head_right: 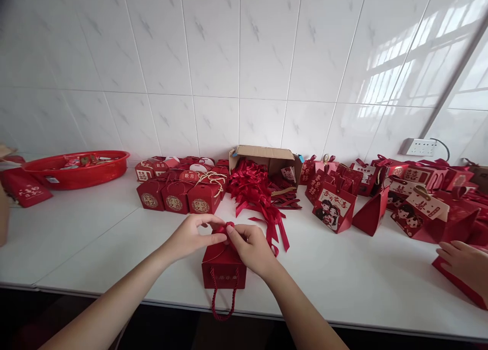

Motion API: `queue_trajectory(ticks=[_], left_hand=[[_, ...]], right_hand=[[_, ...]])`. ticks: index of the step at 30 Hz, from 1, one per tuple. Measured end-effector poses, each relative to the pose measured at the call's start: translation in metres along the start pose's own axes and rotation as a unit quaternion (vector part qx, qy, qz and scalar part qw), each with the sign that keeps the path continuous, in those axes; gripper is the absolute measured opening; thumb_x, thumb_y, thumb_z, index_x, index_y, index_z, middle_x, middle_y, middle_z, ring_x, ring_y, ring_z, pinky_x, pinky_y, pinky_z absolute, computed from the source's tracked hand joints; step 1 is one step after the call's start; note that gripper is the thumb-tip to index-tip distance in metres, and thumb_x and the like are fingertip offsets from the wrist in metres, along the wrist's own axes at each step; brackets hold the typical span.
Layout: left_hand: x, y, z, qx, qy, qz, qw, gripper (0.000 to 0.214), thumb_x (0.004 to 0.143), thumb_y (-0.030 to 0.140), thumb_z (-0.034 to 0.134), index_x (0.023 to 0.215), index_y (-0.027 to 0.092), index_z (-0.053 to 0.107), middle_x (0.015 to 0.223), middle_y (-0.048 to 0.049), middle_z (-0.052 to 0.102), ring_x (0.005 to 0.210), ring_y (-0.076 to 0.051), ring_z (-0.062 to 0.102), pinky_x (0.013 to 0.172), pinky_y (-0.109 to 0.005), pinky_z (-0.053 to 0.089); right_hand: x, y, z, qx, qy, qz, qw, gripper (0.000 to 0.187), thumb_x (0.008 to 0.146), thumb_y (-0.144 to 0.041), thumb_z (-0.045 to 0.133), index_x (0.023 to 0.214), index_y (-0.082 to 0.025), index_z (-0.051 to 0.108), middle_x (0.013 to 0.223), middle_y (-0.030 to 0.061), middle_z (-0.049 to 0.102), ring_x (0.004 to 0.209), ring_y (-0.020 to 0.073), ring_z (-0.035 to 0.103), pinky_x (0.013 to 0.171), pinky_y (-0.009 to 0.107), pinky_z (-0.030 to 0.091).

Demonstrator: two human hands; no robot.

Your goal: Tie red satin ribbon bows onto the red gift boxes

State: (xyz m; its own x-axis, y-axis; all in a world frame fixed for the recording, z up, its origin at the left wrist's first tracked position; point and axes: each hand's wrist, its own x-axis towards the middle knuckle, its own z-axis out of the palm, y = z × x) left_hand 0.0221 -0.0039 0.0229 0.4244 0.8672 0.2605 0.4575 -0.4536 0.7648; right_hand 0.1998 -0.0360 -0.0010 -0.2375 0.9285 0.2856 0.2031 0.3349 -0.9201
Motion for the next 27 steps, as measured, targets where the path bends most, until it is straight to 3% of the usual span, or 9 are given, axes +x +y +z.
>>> queue_trajectory(ticks=[6,13,21,27], left_hand=[[-0.001,-0.007,0.015,-0.061,0.075,0.010,0.995,0.021,0.072,0.035,0.070,0.084,0.018,0.071,0.088,-0.0047,0.073,0.087,-0.022,0.066,0.080,-0.031,0.050],[-0.006,-0.007,0.016,-0.113,0.072,0.013,0.991,0.015,0.074,0.031,0.068,0.072,0.016,0.066,0.078,-0.0034,0.071,0.078,-0.018,0.065,0.076,-0.028,0.050],[-0.010,-0.012,0.023,-0.124,0.075,0.001,0.989,0.018,0.079,0.034,0.063,0.075,0.017,0.061,0.080,-0.0036,0.068,0.081,-0.018,0.064,0.078,-0.029,0.049],[-0.010,-0.007,0.023,-0.119,0.073,-0.008,0.990,0.021,0.074,0.033,0.067,0.074,0.018,0.052,0.077,-0.0013,0.062,0.079,-0.017,0.062,0.074,-0.027,0.048]], right_hand=[[-0.001,0.002,0.001,-0.019,0.015,-0.004,1.000,0.048,0.088,-0.052,0.045,0.068,-0.014,0.068,0.064,0.0023,0.062,0.061,0.0140,0.051,0.059,0.025,0.039],[-0.003,0.002,0.002,-0.028,0.026,-0.028,0.999,0.043,0.088,-0.047,0.047,0.066,-0.015,0.065,0.066,0.0027,0.063,0.065,0.0151,0.053,0.063,0.026,0.039],[0.000,0.006,0.012,-0.021,0.122,-0.015,0.992,0.038,0.086,-0.045,0.051,0.062,-0.017,0.060,0.064,0.0037,0.064,0.060,0.0154,0.053,0.057,0.026,0.038],[-0.001,0.009,0.016,0.025,0.126,-0.012,0.992,0.022,0.082,-0.040,0.057,0.087,-0.020,0.049,0.064,0.0014,0.067,0.060,0.0170,0.059,0.057,0.026,0.039]])
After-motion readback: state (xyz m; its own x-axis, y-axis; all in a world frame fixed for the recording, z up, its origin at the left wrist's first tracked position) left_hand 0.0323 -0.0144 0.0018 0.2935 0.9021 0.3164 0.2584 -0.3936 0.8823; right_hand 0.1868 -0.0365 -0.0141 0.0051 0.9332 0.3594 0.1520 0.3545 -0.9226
